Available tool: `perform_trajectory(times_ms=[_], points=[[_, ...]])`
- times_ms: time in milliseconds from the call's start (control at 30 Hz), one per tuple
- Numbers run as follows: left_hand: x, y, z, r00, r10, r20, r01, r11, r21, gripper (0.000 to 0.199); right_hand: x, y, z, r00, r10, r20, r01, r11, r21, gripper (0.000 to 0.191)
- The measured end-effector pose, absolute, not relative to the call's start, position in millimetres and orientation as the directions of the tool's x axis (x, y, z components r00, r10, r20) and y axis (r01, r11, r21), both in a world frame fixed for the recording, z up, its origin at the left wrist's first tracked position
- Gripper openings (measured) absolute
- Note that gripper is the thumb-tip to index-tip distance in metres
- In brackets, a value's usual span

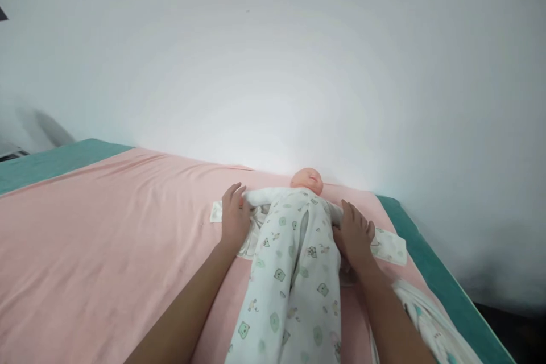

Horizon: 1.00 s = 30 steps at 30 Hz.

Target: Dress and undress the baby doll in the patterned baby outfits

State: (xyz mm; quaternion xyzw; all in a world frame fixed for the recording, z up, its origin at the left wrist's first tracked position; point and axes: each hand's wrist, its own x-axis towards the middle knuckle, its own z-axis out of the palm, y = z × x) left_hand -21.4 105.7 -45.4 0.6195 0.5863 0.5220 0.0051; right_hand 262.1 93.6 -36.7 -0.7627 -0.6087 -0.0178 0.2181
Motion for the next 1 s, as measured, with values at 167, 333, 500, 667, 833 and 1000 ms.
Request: perform_trajectory(times_ms=[167, 333, 500, 667, 833, 1000], points=[[23, 84, 1, -0.13, 0.855, 0.502, 0.491, -0.384, 0.782, 0.03, 266, 89, -38, 0.201, 0.946, 0.256, 0.954, -0.129, -0.272, 0.066], [107, 88, 40, 0.406, 0.813, 0.416, 0.661, -0.576, 0.48, 0.029, 272, 87, -41, 0.126, 0.962, 0.243, 0.971, -0.069, -0.23, 0.067], [163, 107, 37, 0.564, 0.814, 0.137, 0.82, -0.572, 0.02, 0.034, 274, 90, -42, 0.276, 0.916, 0.292, 0.921, -0.165, -0.352, 0.056], [187, 114, 31, 0.489, 0.864, 0.115, 0.871, -0.49, -0.023, 0.039, 281, 90, -36, 0.34, 0.881, 0.329, 0.867, -0.158, -0.473, 0.047], [173, 127, 39, 0.416, 0.902, 0.116, 0.91, -0.414, -0.041, 0.042, 296, 82, -20, 0.494, 0.724, 0.482, 0.755, -0.081, -0.651, 0.044], [157, 131, 37, 0.458, 0.884, 0.095, 0.889, -0.454, -0.068, 0.044, 299, 80, -20, 0.549, 0.675, 0.493, 0.718, -0.079, -0.692, 0.04]])
